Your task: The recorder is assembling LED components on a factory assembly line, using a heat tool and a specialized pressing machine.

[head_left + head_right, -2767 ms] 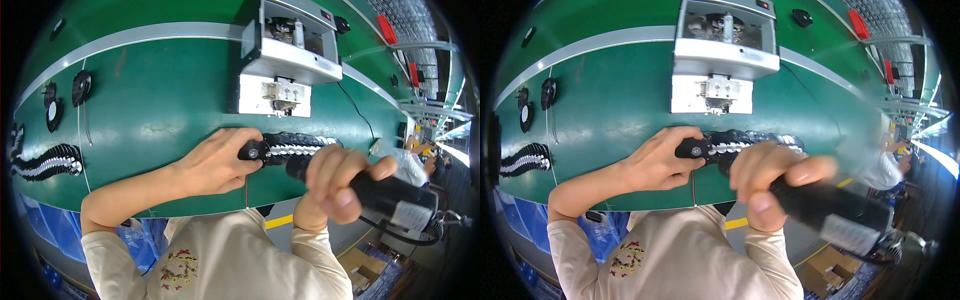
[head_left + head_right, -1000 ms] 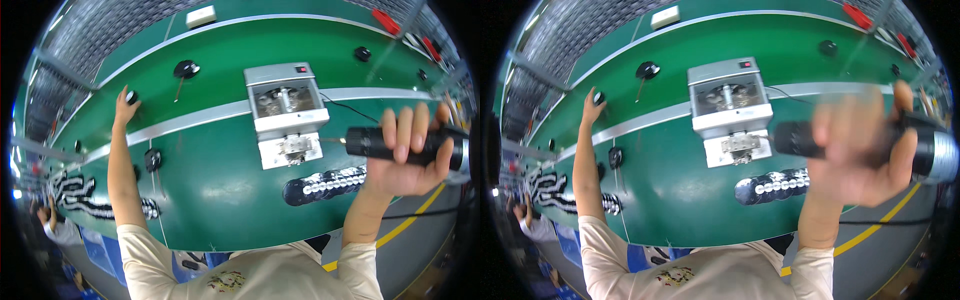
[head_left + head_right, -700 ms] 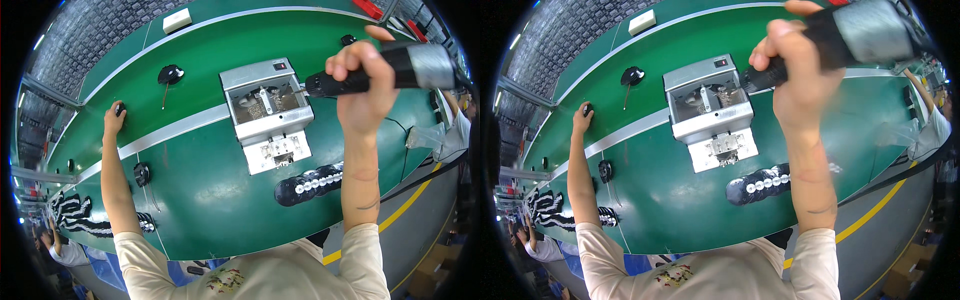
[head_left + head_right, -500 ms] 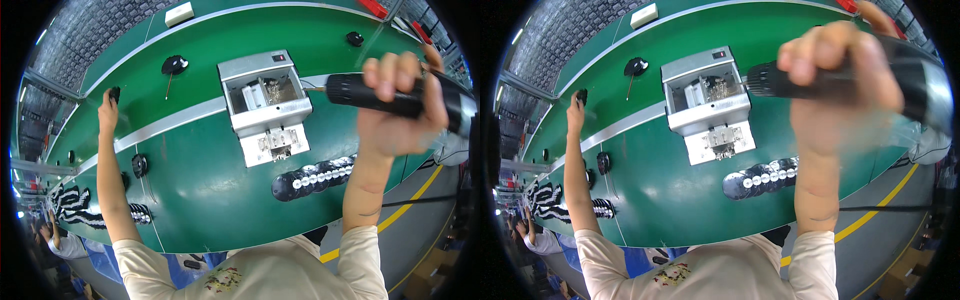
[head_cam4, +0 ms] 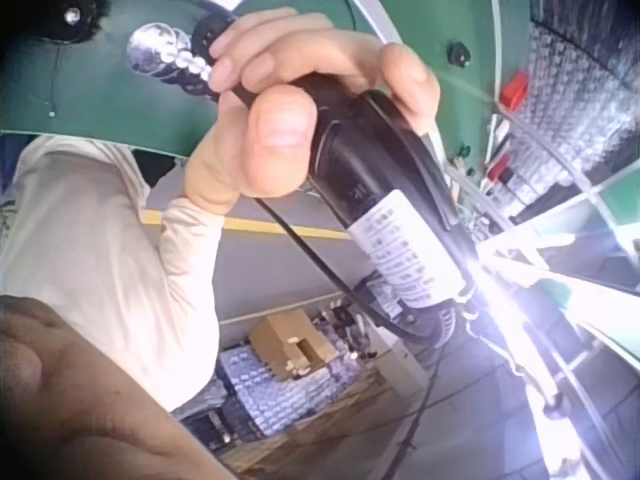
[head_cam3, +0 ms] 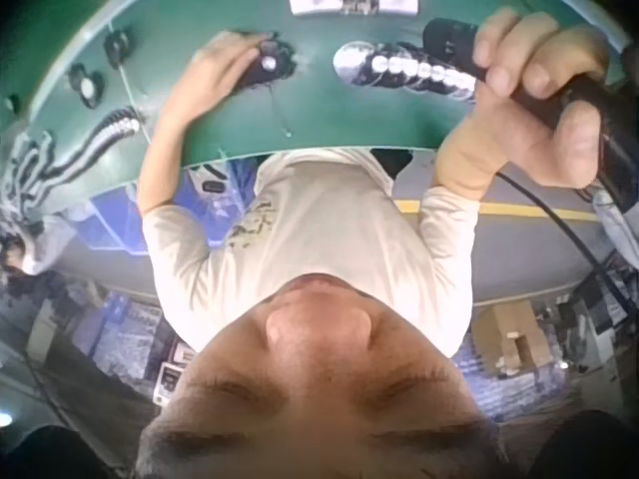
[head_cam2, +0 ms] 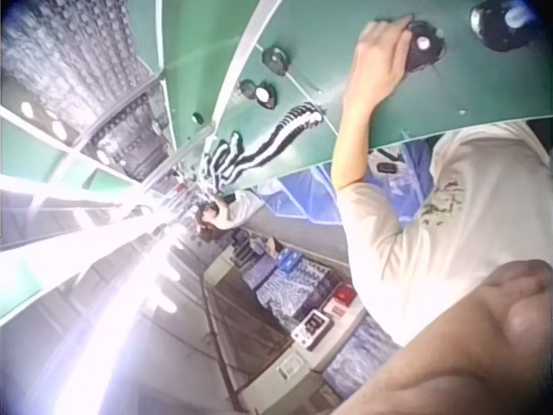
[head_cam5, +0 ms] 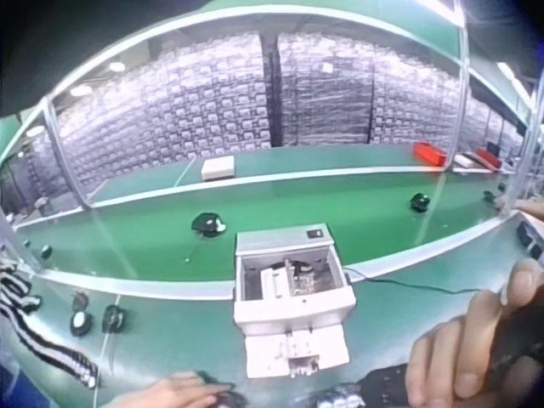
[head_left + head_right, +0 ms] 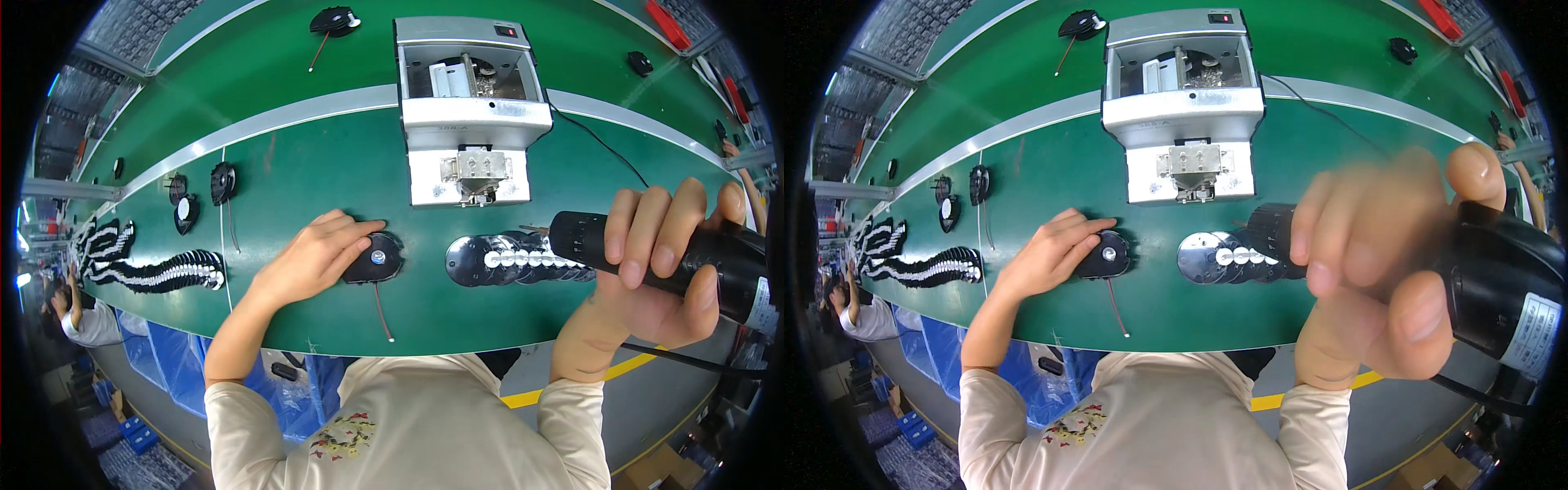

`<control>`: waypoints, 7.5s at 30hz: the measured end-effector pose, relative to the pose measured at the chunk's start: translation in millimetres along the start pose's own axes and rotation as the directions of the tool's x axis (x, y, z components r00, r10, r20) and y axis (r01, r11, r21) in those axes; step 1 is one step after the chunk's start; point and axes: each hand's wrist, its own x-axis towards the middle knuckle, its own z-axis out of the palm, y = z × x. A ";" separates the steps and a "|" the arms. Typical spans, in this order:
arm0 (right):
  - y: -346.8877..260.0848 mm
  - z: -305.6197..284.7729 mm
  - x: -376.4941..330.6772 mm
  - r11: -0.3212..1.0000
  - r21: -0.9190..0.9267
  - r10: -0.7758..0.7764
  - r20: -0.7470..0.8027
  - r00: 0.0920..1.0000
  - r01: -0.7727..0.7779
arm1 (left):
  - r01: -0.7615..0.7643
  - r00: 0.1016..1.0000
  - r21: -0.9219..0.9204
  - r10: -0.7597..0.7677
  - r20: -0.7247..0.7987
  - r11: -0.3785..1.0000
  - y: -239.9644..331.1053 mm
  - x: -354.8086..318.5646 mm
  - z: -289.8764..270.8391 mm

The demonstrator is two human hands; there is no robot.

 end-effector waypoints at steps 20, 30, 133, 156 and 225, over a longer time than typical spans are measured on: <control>10.9 -6.7 -11.5 0.993 -0.118 0.037 0.122 0.992 -0.022 | -0.480 0.863 -0.058 0.460 -0.207 0.875 43.3 44.0 72.0; 1.6 -6.5 -15.1 0.973 -0.223 0.081 0.096 0.992 -0.058 | -0.489 0.860 0.117 0.500 -0.104 0.864 44.0 45.7 74.8; 60.4 76.0 -30.3 0.908 -0.278 0.267 -0.189 0.945 -0.312 | -0.464 0.861 -0.075 0.429 -0.274 0.883 15.2 33.6 79.1; 68.9 48.2 32.7 0.927 -0.352 0.084 -0.141 0.986 -0.130 | -0.503 0.832 0.000 0.484 -0.271 0.864 14.1 31.2 83.6; -27.4 -44.0 -19.2 0.950 -0.304 -0.177 -0.341 0.923 0.070 | 0.169 0.761 0.536 0.237 -0.604 0.827 -156.9 87.8 -150.2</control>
